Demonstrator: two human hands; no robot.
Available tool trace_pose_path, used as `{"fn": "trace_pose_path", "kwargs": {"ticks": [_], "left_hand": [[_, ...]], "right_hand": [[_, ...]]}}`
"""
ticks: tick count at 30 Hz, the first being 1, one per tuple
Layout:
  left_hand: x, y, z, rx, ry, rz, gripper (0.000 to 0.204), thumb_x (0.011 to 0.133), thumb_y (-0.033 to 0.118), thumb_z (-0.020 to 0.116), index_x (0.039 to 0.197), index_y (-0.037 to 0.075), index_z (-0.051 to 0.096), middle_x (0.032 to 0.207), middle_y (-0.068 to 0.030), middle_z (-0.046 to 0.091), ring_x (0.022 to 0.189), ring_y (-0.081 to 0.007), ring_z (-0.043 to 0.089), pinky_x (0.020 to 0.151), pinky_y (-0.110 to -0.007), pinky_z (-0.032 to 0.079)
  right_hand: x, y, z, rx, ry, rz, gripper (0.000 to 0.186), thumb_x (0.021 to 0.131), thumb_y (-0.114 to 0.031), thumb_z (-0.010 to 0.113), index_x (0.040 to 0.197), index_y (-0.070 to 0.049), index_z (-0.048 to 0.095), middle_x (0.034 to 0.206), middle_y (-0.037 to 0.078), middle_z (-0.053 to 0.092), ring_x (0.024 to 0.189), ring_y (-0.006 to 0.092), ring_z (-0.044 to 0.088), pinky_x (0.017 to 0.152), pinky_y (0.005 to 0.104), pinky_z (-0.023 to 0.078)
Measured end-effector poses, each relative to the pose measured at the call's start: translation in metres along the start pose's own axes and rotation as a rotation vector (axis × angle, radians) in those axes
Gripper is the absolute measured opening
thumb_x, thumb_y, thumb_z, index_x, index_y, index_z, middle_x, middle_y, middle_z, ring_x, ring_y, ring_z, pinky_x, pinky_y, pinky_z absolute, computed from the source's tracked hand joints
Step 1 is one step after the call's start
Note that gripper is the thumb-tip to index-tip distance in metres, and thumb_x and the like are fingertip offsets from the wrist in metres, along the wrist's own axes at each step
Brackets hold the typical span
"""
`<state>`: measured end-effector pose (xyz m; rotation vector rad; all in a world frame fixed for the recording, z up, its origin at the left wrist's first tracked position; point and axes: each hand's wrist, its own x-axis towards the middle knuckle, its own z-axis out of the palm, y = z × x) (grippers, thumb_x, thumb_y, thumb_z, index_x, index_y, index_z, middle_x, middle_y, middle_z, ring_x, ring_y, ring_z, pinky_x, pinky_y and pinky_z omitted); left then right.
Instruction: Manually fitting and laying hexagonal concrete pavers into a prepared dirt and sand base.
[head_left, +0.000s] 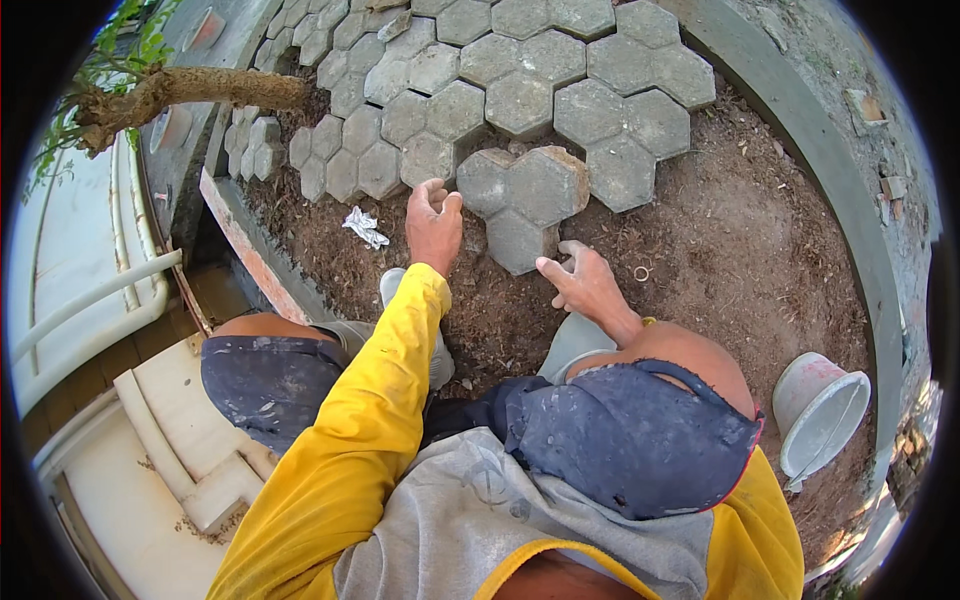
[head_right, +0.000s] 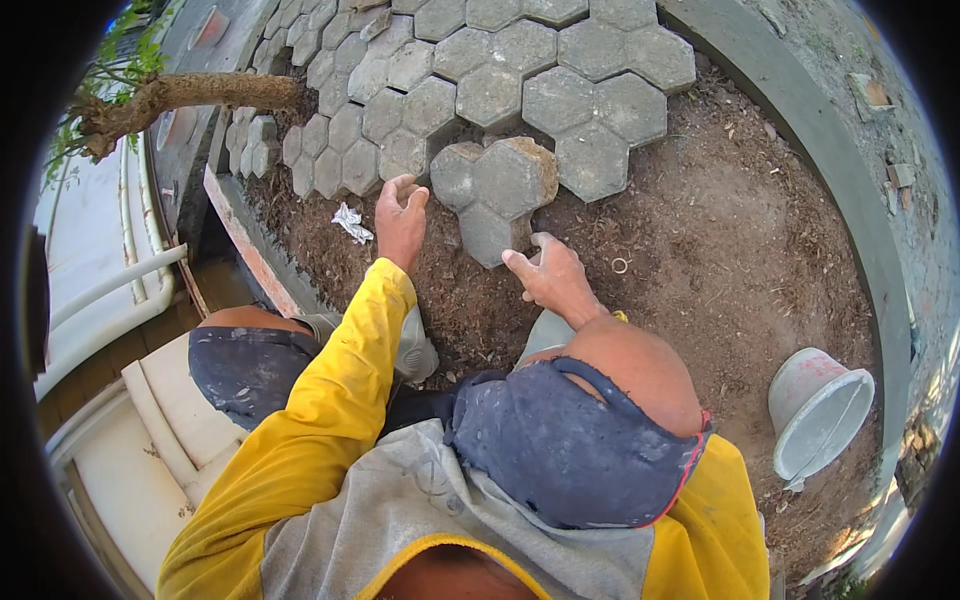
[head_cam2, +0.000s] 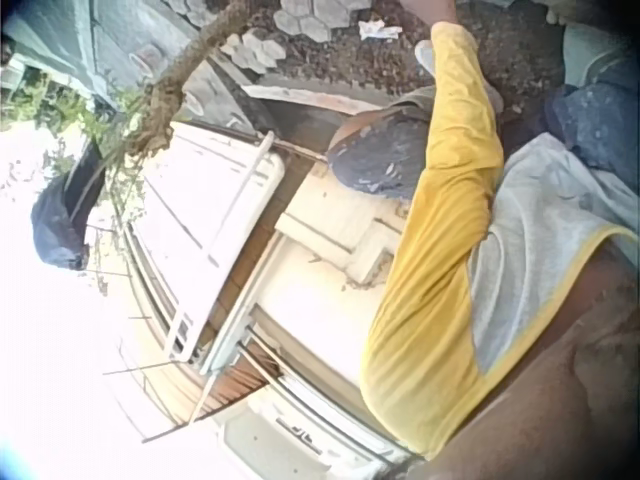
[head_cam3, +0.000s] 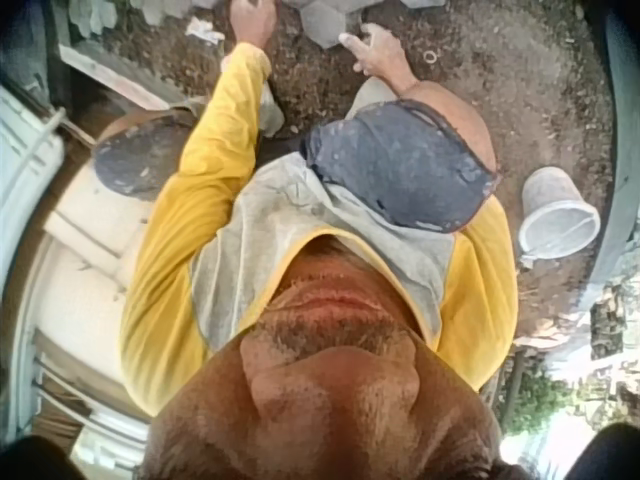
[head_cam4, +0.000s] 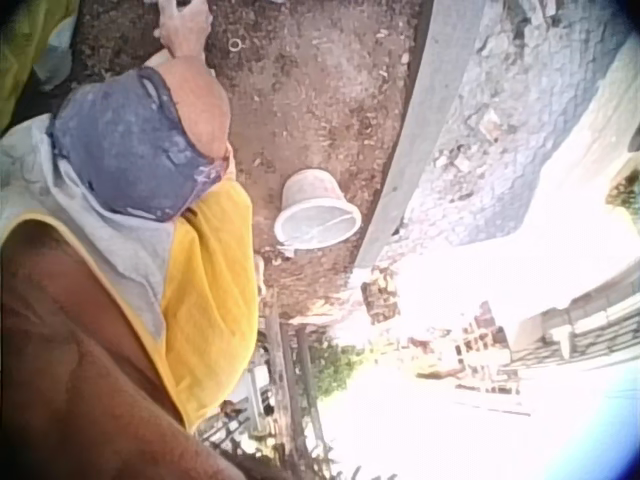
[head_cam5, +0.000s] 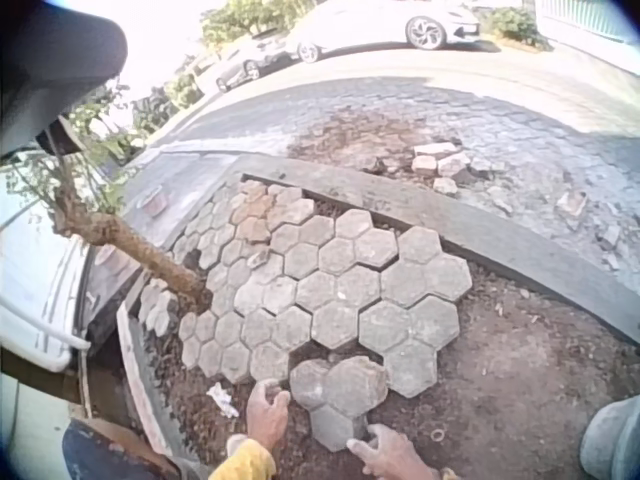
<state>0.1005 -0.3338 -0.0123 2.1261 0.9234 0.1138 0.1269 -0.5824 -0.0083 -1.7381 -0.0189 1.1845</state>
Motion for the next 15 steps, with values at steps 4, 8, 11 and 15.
{"fn": "trace_pose_path", "kwargs": {"ticks": [4,8,11,15], "left_hand": [[-0.005,0.001,0.029,-0.366,-0.120,-0.629,0.050,0.095,0.031,0.059,0.132,-0.002,0.053,0.125,-0.0164,0.063,0.110,-0.0304,0.063,0.097,-0.039,0.047],[0.001,0.012,0.046,-0.937,-0.196,-0.664,0.058,0.100,0.041,0.050,0.145,0.007,0.041,0.145,-0.0134,0.048,0.131,-0.0308,0.046,0.115,-0.044,0.030],[0.009,0.006,0.055,-1.047,-0.155,-0.712,0.053,0.099,0.039,0.050,0.141,0.007,0.046,0.142,-0.0133,0.051,0.129,-0.0299,0.048,0.113,-0.044,0.033],[0.001,0.011,0.063,-0.962,-0.002,-0.683,0.051,0.094,0.035,0.055,0.133,0.002,0.052,0.136,-0.0170,0.055,0.124,-0.0301,0.053,0.110,-0.043,0.037]], "right_hand": [[0.015,-0.011,-0.009,0.090,0.224,-0.153,0.082,0.082,-0.052,0.075,0.122,0.016,0.053,0.089,0.020,0.070,0.069,0.0208,0.070,0.071,0.0341,0.055],[0.032,-0.012,-0.006,0.407,0.321,-0.153,0.080,0.075,-0.058,0.081,0.105,0.012,0.059,0.090,0.017,0.068,0.068,0.0175,0.067,0.059,0.0291,0.054],[0.042,-0.019,-0.006,0.373,0.326,-0.098,0.077,0.077,-0.058,0.079,0.114,0.007,0.058,0.095,0.013,0.067,0.070,0.0149,0.067,0.058,0.0252,0.053],[0.044,-0.018,0.000,0.407,0.337,-0.162,0.068,0.074,-0.041,0.087,0.115,0.006,0.059,0.098,0.012,0.067,0.074,0.0146,0.067,0.059,0.0261,0.056]]}}
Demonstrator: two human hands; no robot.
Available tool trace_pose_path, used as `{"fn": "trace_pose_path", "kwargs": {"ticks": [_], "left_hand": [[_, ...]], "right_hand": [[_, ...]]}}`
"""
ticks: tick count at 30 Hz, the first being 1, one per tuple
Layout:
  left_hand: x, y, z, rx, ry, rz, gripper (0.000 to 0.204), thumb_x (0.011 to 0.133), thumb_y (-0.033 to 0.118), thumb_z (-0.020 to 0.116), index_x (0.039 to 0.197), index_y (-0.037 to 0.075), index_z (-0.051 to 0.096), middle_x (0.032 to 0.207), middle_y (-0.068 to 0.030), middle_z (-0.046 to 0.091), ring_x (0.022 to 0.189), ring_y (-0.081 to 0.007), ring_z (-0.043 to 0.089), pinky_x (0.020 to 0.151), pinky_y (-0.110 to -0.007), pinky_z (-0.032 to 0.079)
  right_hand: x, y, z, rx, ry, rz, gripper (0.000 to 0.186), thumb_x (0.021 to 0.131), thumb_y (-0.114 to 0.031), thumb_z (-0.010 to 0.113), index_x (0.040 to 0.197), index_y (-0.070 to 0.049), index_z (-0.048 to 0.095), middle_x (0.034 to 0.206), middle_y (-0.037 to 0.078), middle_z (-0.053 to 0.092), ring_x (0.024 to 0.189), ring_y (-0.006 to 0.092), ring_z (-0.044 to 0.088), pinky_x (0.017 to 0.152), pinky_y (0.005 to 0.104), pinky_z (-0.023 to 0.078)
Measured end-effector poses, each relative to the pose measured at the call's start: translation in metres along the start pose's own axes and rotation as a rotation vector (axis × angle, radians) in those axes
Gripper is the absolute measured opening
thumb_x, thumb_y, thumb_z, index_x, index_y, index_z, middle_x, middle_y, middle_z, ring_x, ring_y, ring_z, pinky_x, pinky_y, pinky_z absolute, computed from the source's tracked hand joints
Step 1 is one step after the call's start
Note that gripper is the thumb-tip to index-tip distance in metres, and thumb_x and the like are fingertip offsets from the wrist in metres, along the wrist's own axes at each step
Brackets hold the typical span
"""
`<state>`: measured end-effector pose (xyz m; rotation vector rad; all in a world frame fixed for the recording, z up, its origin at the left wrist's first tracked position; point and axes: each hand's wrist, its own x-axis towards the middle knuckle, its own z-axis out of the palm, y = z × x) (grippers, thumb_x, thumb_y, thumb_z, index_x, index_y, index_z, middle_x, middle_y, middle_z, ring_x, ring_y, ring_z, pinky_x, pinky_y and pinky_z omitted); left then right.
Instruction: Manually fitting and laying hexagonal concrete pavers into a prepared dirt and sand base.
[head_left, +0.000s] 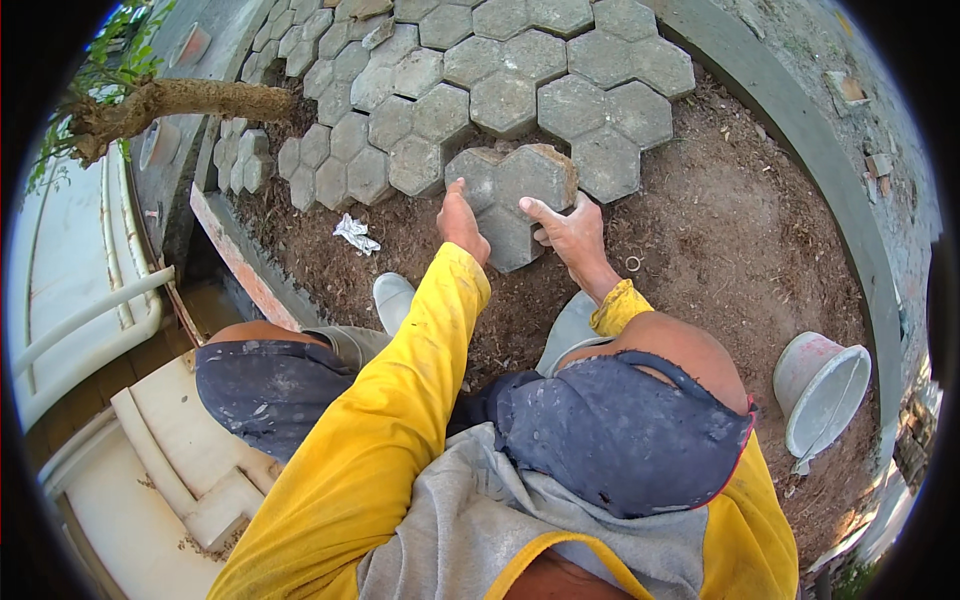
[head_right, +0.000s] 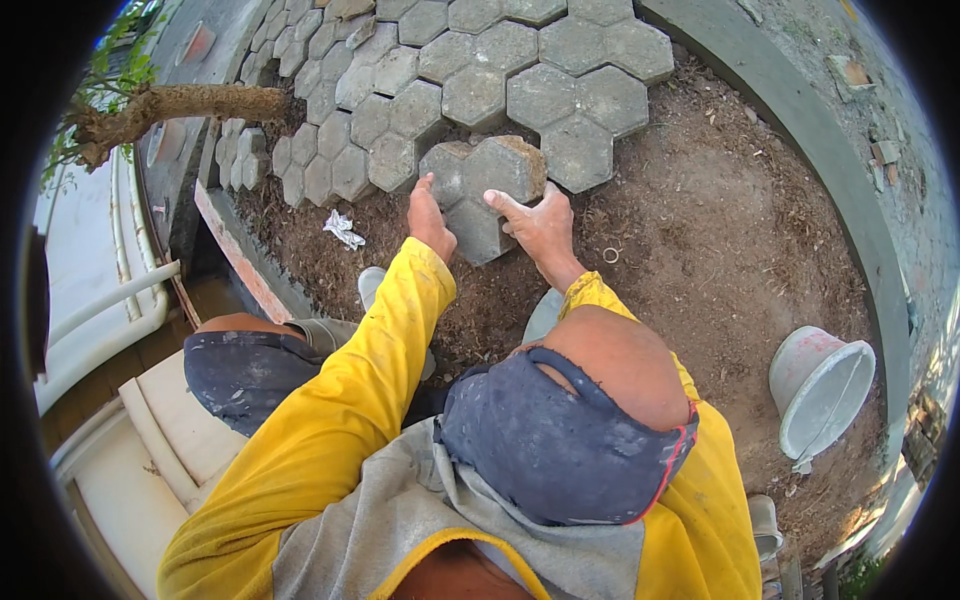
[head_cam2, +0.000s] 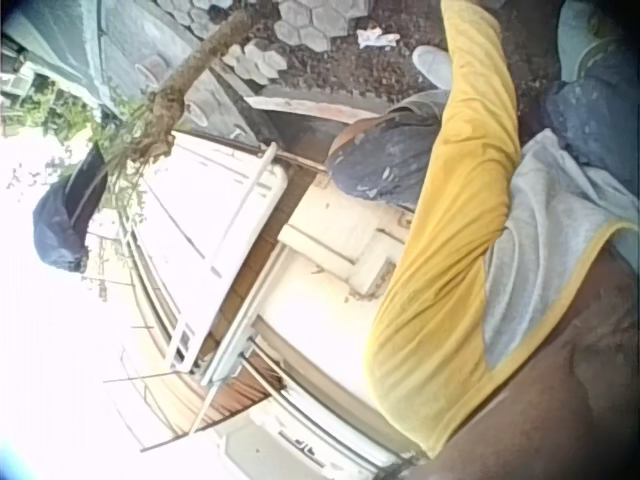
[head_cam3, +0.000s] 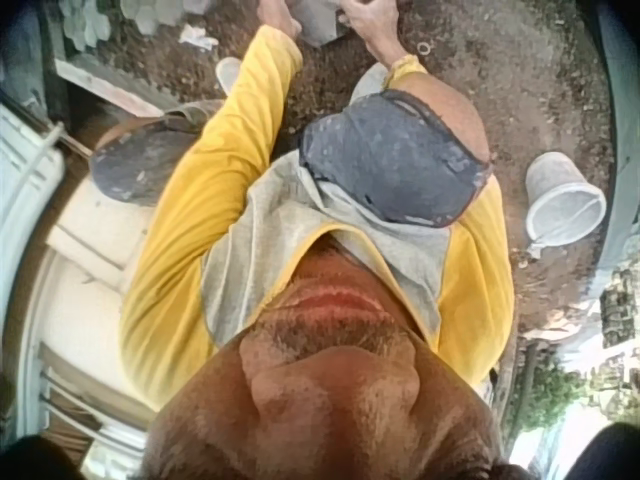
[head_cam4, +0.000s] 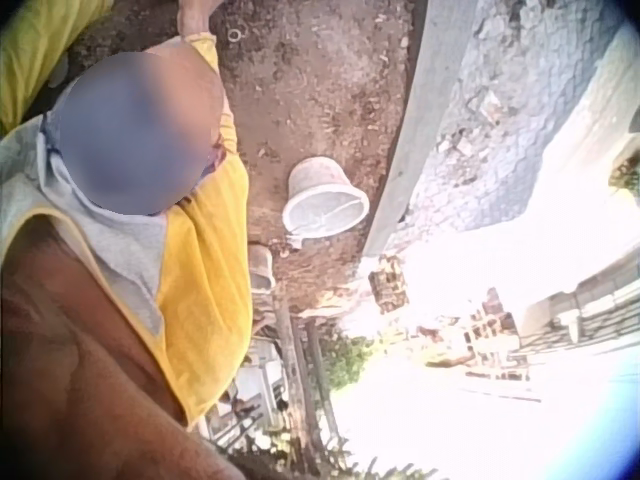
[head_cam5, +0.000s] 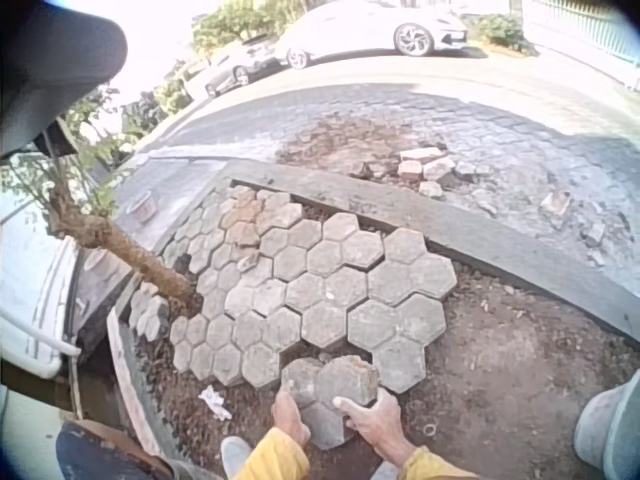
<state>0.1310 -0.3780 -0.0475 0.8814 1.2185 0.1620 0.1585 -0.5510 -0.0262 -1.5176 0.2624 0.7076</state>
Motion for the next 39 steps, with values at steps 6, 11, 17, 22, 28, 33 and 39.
{"fn": "trace_pose_path", "kwargs": {"ticks": [6,11,17,22,28,33,39], "left_hand": [[-0.024,0.026,0.016,0.523,0.110,0.352,0.076,0.082,0.034,0.069,0.139,-0.010,0.042,0.142,-0.0263,0.045,0.128,-0.0387,0.049,0.108,-0.043,0.039],[-0.016,0.031,0.011,0.792,0.148,0.441,0.076,0.081,0.030,0.073,0.139,-0.008,0.042,0.139,-0.0293,0.044,0.129,-0.0434,0.047,0.108,-0.044,0.039],[-0.015,0.025,0.013,0.843,0.202,0.567,0.069,0.078,0.019,0.077,0.131,-0.014,0.049,0.127,-0.0302,0.059,0.121,-0.0357,0.058,0.102,-0.038,0.044],[-0.017,0.017,0.019,0.903,0.297,0.646,0.071,0.076,0.019,0.079,0.132,-0.013,0.049,0.125,-0.0316,0.059,0.120,-0.0375,0.058,0.103,-0.040,0.043],[-0.022,0.016,0.023,0.988,0.303,0.684,0.076,0.078,0.021,0.078,0.136,-0.014,0.043,0.129,-0.0329,0.049,0.124,-0.0435,0.049,0.108,-0.042,0.037],[-0.018,0.002,0.019,1.005,0.297,0.797,0.079,0.080,0.022,0.076,0.140,-0.013,0.039,0.128,-0.0327,0.049,0.125,-0.0445,0.046,0.111,-0.043,0.034],[-0.022,0.013,-0.017,0.543,0.068,0.719,0.077,0.080,0.010,0.075,0.145,-0.004,0.036,0.127,-0.0223,0.053,0.103,-0.0319,0.065,0.092,-0.041,0.053]], "right_hand": [[-0.024,0.008,0.008,0.352,-0.081,0.012,0.061,0.081,-0.034,0.082,0.120,0.005,0.056,0.107,0.012,0.065,0.080,0.0154,0.067,0.063,0.0269,0.059],[-0.020,0.017,0.017,0.448,-0.137,0.104,0.063,0.083,-0.034,0.081,0.124,0.003,0.052,0.112,0.011,0.062,0.076,0.0163,0.066,0.067,0.0287,0.058],[-0.012,0.025,0.018,0.470,-0.164,0.163,0.063,0.084,-0.039,0.079,0.125,0.000,0.052,0.113,0.009,0.061,0.074,0.0166,0.066,0.068,0.0311,0.058],[-0.010,0.017,0.018,0.252,-0.141,0.175,0.071,0.085,-0.055,0.071,0.121,0.004,0.055,0.103,0.016,0.066,0.061,0.0209,0.067,0.058,0.0333,0.058],[0.005,0.005,-0.001,-0.349,-0.266,0.299,0.093,0.083,-0.078,0.054,0.096,0.014,0.061,0.066,0.020,0.064,0.048,0.0239,0.063,0.045,0.0336,0.052],[0.010,0.013,-0.007,-0.344,-0.325,0.388,0.096,0.084,-0.080,0.051,0.087,0.015,0.061,0.053,0.014,0.055,0.039,0.0185,0.051,0.040,0.0304,0.045],[0.006,0.017,-0.009,-0.158,-0.326,0.366,0.093,0.087,-0.076,0.052,0.090,0.016,0.061,0.060,0.016,0.059,0.044,0.0184,0.053,0.043,0.0309,0.046]]}}
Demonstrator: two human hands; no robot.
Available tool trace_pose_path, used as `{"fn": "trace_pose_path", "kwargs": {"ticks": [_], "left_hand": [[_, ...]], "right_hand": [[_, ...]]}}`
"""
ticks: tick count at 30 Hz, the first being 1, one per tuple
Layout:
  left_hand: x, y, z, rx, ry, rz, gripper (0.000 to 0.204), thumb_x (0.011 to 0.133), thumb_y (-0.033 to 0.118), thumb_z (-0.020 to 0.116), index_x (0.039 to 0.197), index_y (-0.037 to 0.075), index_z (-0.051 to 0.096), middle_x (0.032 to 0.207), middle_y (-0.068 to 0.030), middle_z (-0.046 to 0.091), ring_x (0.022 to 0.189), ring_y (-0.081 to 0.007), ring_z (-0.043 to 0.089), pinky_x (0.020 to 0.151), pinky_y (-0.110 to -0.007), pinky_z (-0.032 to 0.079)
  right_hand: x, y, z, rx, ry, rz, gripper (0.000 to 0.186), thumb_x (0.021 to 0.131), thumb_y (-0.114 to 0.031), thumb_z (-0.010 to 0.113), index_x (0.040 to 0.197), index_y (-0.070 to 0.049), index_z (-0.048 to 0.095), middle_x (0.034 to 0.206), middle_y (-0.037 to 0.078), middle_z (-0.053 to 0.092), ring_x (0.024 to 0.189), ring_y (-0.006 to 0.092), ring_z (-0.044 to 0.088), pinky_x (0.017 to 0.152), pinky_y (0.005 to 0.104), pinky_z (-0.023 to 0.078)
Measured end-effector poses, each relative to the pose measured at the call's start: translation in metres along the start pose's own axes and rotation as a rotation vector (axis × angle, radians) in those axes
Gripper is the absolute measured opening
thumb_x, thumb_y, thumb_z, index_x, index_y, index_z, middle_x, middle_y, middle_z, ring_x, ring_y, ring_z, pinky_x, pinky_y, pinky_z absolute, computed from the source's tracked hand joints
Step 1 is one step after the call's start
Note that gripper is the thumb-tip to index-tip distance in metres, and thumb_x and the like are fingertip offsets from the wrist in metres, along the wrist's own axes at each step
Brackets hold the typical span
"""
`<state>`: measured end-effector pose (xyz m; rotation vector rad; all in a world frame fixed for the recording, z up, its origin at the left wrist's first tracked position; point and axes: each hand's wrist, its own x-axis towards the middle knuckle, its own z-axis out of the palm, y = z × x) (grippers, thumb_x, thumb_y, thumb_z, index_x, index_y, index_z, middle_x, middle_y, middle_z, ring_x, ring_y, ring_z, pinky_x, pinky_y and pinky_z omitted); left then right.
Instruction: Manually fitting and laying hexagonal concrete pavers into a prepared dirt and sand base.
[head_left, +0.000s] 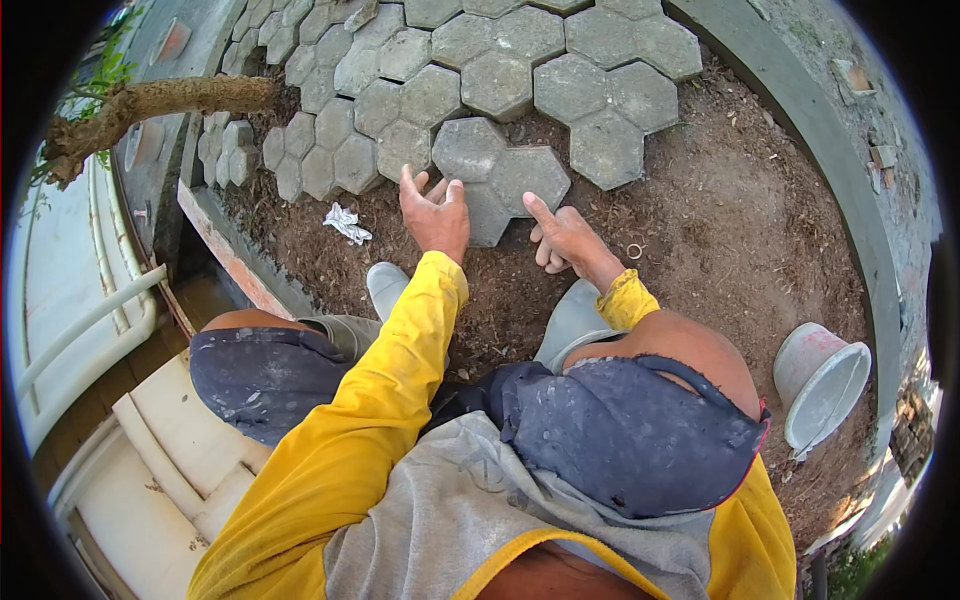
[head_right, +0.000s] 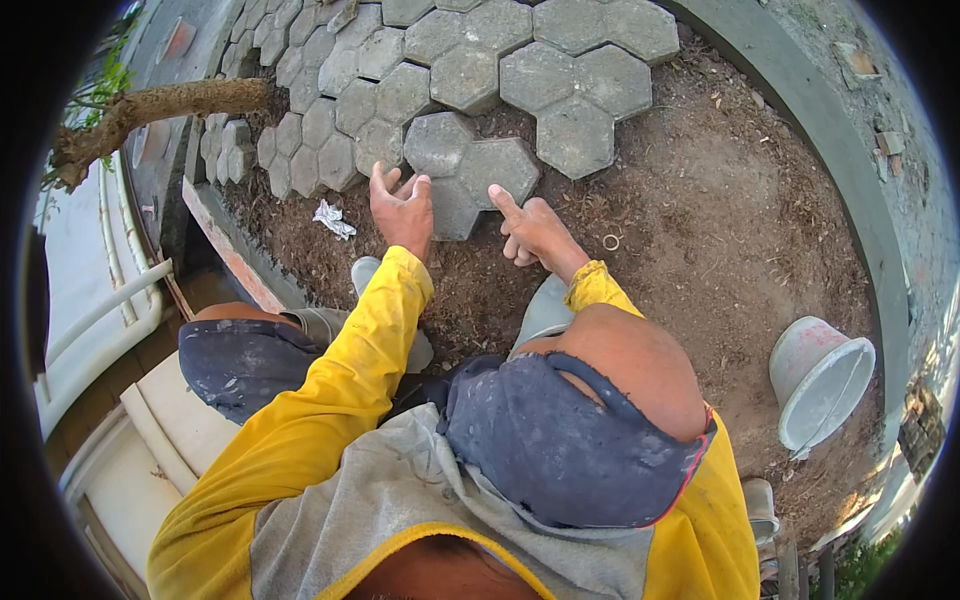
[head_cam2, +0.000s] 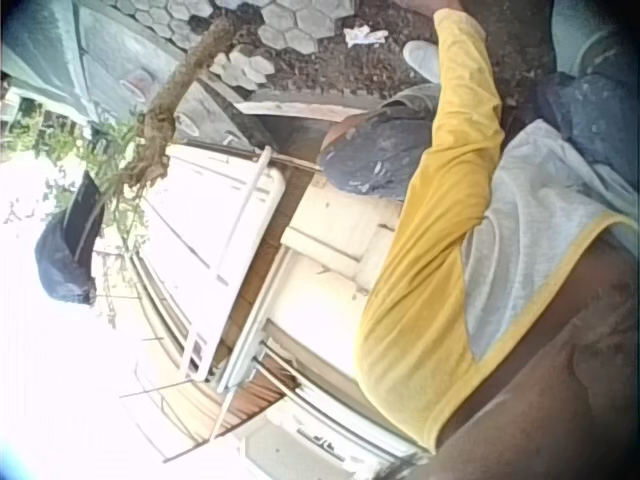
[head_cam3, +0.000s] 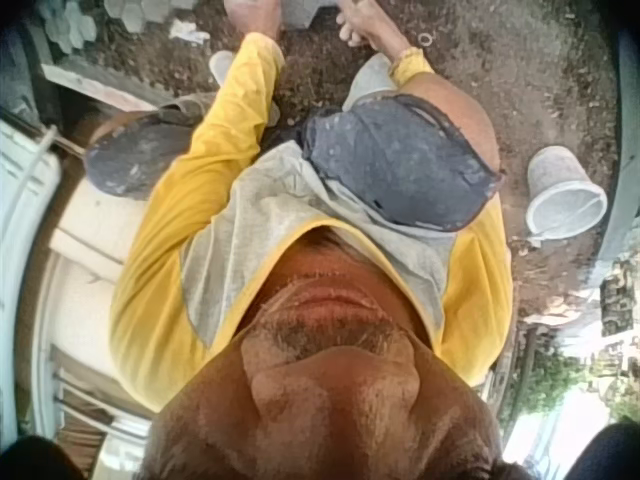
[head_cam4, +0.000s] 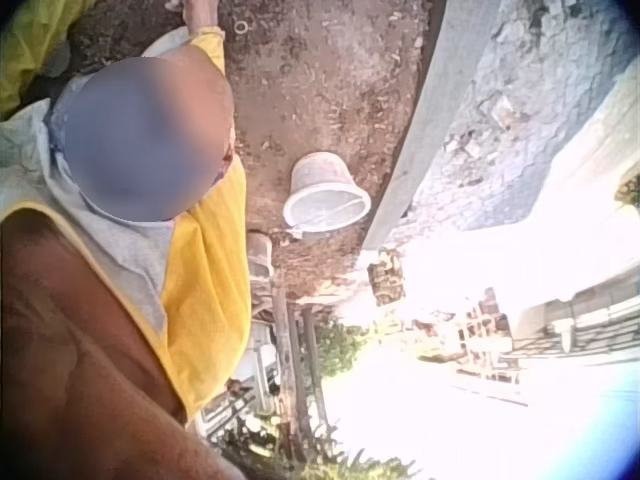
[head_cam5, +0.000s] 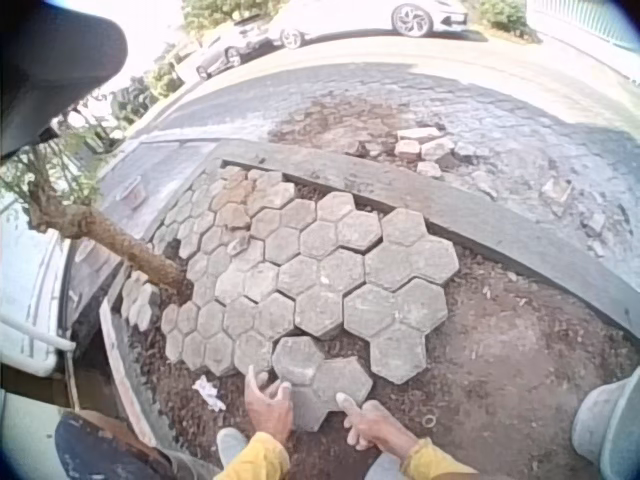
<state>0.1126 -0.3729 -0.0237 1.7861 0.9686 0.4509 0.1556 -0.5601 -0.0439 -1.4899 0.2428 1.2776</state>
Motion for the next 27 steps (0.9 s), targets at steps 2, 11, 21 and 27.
{"fn": "trace_pose_path", "kwargs": {"ticks": [2,11,21,27], "left_hand": [[0.006,-0.019,-0.017,0.305,-0.037,0.052,0.069,0.083,0.014,0.074,0.141,-0.005,0.042,0.127,-0.0213,0.054,0.109,-0.0324,0.064,0.094,-0.041,0.050],[0.004,-0.051,-0.015,0.129,-0.200,-0.224,0.067,0.091,0.046,0.065,0.125,-0.012,0.058,0.120,-0.0258,0.065,0.114,-0.0305,0.062,0.100,-0.037,0.045],[0.006,-0.022,-0.030,0.205,-0.519,-0.359,0.078,0.091,0.057,0.064,0.126,-0.013,0.057,0.121,-0.0196,0.064,0.110,-0.0214,0.061,0.099,-0.033,0.045],[-0.002,-0.057,-0.037,-0.004,-0.624,-0.391,0.068,0.091,0.054,0.066,0.111,-0.010,0.067,0.105,-0.0109,0.068,0.095,-0.0144,0.060,0.087,-0.029,0.048]], "right_hand": [[0.002,0.000,-0.001,-0.016,-0.010,-0.001,0.093,0.086,-0.076,0.052,0.091,0.016,0.061,0.060,0.016,0.059,0.045,0.0184,0.054,0.044,0.0309,0.047],[-0.004,0.004,0.002,0.117,0.054,-0.004,0.094,0.083,-0.076,0.057,0.099,0.016,0.059,0.068,0.018,0.064,0.049,0.0183,0.059,0.050,0.0327,0.055],[-0.007,0.015,0.016,0.225,0.217,-0.154,0.081,0.083,-0.064,0.069,0.099,0.014,0.058,0.079,0.020,0.067,0.055,0.0186,0.065,0.052,0.0321,0.057],[-0.012,0.017,0.026,0.359,0.280,-0.181,0.078,0.079,-0.061,0.075,0.103,0.012,0.059,0.089,0.018,0.066,0.062,0.0196,0.068,0.052,0.0290,0.057]]}}
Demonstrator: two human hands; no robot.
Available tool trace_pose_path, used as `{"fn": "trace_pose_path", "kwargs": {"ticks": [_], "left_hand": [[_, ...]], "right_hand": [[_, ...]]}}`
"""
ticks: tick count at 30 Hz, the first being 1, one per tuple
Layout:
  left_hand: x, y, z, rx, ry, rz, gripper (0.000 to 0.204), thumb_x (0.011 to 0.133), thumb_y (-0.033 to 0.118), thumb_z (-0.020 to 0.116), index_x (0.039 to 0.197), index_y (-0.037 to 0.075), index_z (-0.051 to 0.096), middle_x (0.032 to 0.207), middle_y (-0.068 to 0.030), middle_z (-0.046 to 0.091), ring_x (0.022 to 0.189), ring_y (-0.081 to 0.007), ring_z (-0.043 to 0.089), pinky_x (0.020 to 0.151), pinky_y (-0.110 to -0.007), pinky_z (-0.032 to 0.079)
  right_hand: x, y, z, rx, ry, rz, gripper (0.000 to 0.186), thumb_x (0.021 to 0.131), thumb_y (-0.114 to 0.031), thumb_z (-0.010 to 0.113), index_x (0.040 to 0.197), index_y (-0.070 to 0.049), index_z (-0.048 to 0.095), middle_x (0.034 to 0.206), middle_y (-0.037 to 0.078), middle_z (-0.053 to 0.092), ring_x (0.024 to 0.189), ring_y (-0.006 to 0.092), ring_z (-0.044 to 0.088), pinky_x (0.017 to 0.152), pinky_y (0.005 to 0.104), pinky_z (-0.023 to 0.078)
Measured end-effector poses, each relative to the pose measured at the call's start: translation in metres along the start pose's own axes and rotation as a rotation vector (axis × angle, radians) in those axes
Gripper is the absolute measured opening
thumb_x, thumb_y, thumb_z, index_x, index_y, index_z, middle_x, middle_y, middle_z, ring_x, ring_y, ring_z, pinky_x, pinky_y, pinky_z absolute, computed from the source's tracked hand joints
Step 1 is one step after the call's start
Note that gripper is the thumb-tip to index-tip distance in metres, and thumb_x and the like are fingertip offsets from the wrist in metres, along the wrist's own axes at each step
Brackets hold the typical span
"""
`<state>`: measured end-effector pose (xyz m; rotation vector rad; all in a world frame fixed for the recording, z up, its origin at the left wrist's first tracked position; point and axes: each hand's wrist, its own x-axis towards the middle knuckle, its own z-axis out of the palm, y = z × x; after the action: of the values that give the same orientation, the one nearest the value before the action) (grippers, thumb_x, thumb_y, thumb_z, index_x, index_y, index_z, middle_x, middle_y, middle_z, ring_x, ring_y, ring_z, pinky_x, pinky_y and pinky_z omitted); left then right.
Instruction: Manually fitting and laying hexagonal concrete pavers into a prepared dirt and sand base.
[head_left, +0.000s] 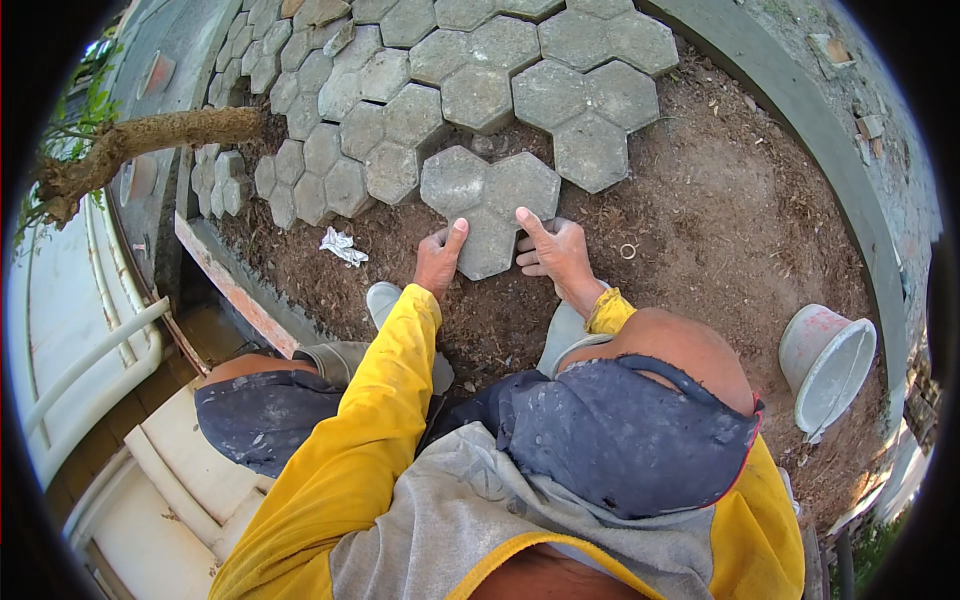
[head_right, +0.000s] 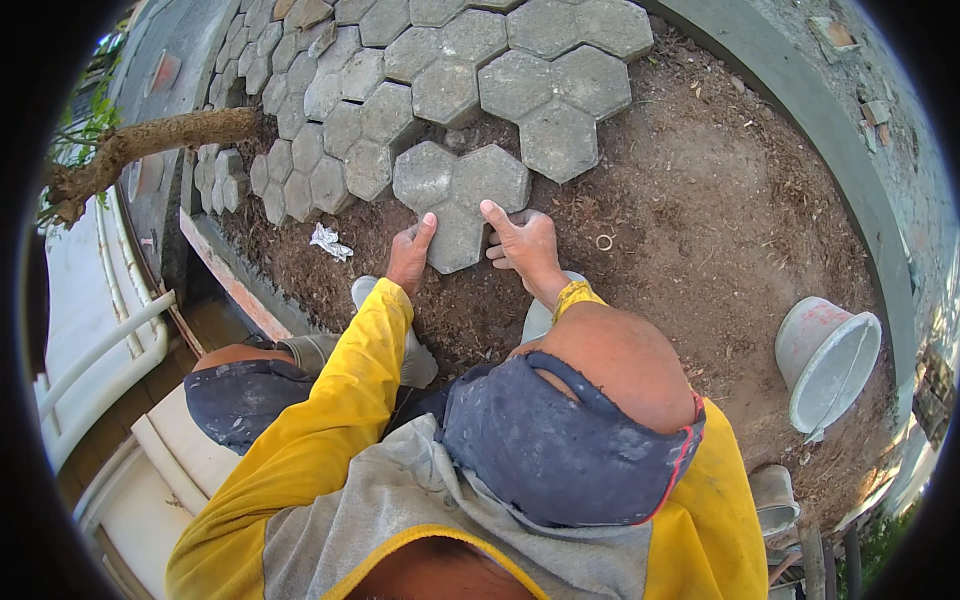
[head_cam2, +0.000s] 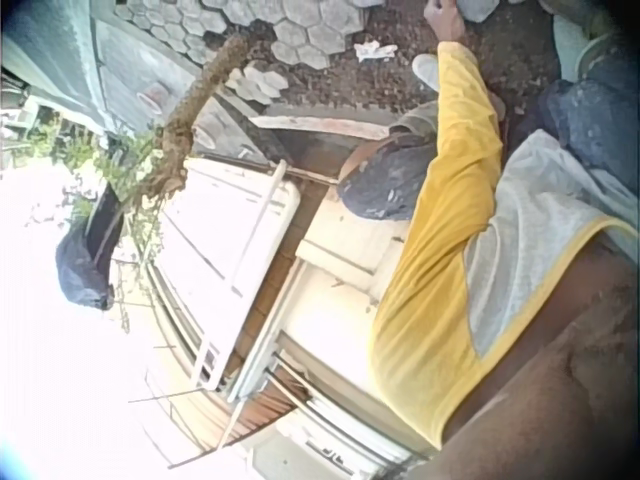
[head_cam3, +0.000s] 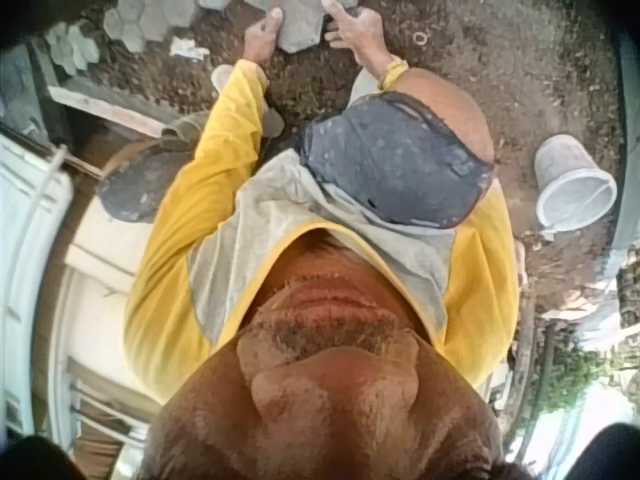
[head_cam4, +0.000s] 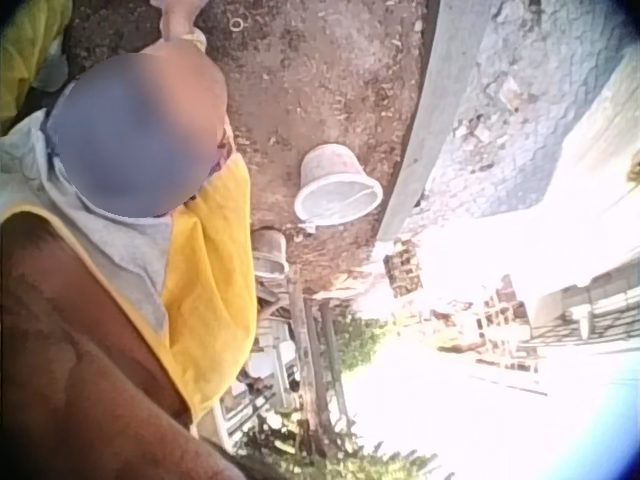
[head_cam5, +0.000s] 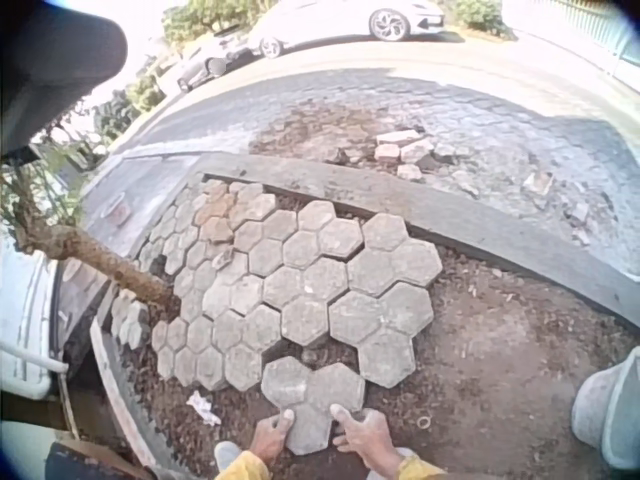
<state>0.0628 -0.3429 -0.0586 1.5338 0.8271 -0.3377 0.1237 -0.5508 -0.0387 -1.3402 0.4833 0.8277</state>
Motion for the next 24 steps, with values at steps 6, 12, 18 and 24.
{"fn": "trace_pose_path", "kwargs": {"ticks": [6,12,18,24], "left_hand": [[-0.015,-0.024,0.000,-0.055,-0.017,0.031,0.063,0.092,0.051,0.067,0.111,-0.009,0.067,0.106,-0.0094,0.068,0.095,-0.0137,0.060,0.087,-0.029,0.048],[-0.037,-0.039,0.030,-0.439,-0.052,-0.027,0.064,0.095,0.047,0.065,0.122,-0.010,0.058,0.121,-0.0136,0.063,0.106,-0.0197,0.061,0.098,-0.034,0.045],[-0.037,-0.009,0.049,-0.613,-0.042,-0.021,0.067,0.096,0.047,0.063,0.128,-0.011,0.052,0.128,-0.0162,0.060,0.113,-0.0248,0.062,0.101,-0.040,0.047],[-0.021,-0.010,0.057,-0.409,-0.029,-0.058,0.060,0.098,0.048,0.059,0.122,-0.007,0.056,0.121,-0.0141,0.062,0.111,-0.0230,0.061,0.096,-0.045,0.051]], "right_hand": [[0.000,-0.001,0.001,0.083,0.012,0.124,0.067,0.078,-0.053,0.081,0.102,0.006,0.060,0.084,0.010,0.063,0.056,0.0126,0.061,0.048,0.0270,0.053],[0.014,0.014,0.005,-0.067,0.096,-0.274,0.053,0.074,-0.039,0.088,0.092,0.002,0.061,0.073,0.003,0.060,0.059,0.0062,0.054,0.049,0.0244,0.044],[0.020,-0.019,0.004,-0.334,0.123,-0.410,0.056,0.073,-0.040,0.086,0.096,0.006,0.063,0.069,0.003,0.060,0.061,0.0082,0.052,0.056,0.0285,0.046],[0.002,-0.024,-0.011,-0.638,0.191,-0.654,0.067,0.078,-0.030,0.079,0.127,0.010,0.056,0.106,0.019,0.067,0.079,0.0211,0.066,0.073,0.0341,0.053]]}}
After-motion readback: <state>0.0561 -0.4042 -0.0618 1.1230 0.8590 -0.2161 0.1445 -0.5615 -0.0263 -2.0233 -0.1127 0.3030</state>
